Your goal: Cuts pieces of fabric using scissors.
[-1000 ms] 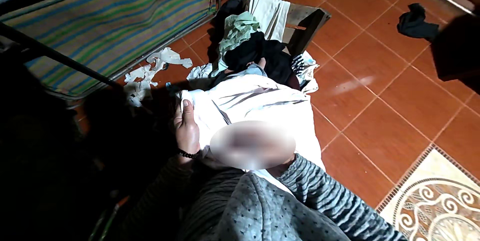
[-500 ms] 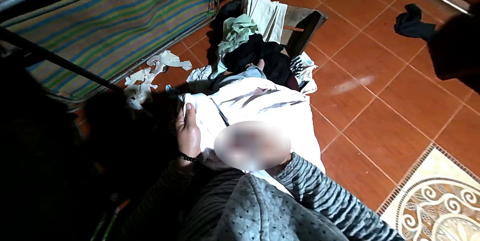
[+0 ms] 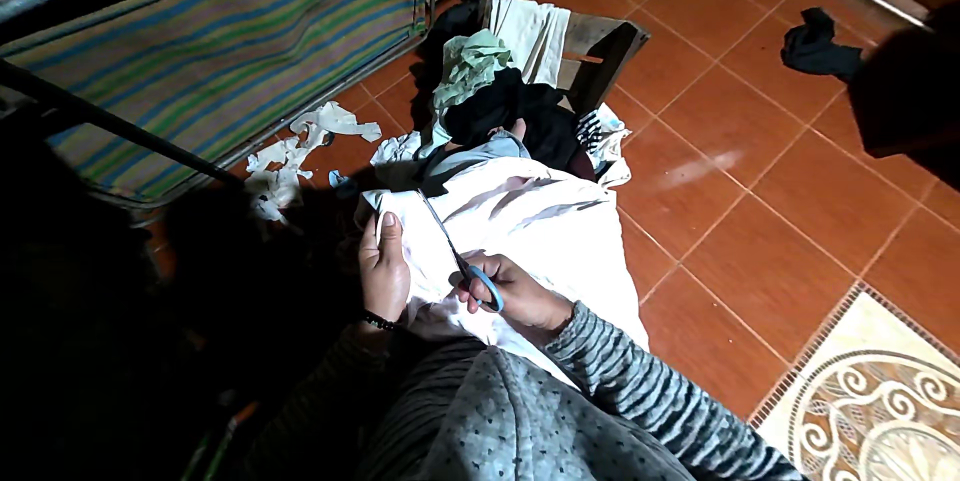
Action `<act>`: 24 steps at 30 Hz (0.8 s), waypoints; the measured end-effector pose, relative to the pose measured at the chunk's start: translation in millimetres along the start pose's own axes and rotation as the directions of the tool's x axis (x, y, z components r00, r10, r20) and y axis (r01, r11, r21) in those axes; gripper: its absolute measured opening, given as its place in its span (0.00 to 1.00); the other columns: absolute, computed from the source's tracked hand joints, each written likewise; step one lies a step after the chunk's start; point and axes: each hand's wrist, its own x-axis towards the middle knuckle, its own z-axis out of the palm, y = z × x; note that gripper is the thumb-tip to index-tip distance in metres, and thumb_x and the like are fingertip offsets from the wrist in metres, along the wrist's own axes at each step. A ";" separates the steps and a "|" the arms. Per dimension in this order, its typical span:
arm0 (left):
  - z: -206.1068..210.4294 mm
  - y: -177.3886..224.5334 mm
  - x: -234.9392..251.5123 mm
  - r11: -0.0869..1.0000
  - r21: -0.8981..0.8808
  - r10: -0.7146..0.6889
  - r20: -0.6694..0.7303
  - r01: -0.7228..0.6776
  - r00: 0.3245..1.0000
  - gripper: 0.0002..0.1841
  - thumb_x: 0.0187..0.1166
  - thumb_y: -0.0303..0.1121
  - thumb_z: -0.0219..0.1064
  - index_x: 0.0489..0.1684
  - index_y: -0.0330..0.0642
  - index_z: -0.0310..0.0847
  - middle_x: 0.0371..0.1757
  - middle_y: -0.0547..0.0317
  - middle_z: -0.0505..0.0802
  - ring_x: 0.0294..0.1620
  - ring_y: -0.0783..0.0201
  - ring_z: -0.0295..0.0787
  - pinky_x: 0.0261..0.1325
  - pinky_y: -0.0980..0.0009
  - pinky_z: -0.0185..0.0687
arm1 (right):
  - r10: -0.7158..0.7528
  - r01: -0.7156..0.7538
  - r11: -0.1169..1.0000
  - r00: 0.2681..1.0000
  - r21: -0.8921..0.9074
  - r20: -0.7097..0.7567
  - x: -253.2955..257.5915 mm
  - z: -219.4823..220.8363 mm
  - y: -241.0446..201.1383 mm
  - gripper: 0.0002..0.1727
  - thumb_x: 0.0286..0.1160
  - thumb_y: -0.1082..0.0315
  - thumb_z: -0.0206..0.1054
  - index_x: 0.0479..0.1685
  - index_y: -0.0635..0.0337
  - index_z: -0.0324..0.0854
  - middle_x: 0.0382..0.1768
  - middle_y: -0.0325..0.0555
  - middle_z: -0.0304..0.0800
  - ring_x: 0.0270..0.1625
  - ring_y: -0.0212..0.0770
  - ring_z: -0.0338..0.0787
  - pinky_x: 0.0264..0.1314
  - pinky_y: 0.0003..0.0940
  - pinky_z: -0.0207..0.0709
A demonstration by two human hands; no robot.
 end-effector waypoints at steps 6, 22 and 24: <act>0.1 -2.0 -0.4 0.999 0.014 0.030 0.005 -0.030 1.000 0.16 0.92 0.29 0.48 0.65 0.31 0.77 0.47 0.68 0.91 0.51 0.84 0.87 0.61 0.81 0.84 | 0.092 -0.094 0.993 0.995 0.067 0.030 -4.2 -0.1 -2.1 0.22 0.75 0.37 0.69 0.38 0.47 0.85 0.34 0.24 0.91 0.26 0.15 0.80 0.22 0.12 0.66; -4.0 -3.7 0.7 0.999 -0.001 0.035 0.036 -0.035 0.999 0.16 0.92 0.29 0.48 0.66 0.31 0.77 0.48 0.67 0.92 0.51 0.83 0.88 0.61 0.80 0.85 | -0.004 0.004 0.999 1.000 0.050 -0.012 -7.8 2.1 5.8 0.22 0.75 0.38 0.70 0.37 0.48 0.86 0.34 0.24 0.91 0.31 0.17 0.84 0.30 0.14 0.75; -3.9 -3.2 0.2 0.999 0.005 0.049 0.046 -0.049 0.998 0.15 0.92 0.29 0.49 0.64 0.32 0.77 0.47 0.69 0.91 0.50 0.84 0.88 0.60 0.80 0.85 | 0.011 -0.011 0.999 1.000 0.045 -0.003 -7.2 2.6 3.9 0.24 0.74 0.37 0.69 0.37 0.49 0.86 0.33 0.25 0.91 0.29 0.17 0.83 0.28 0.14 0.72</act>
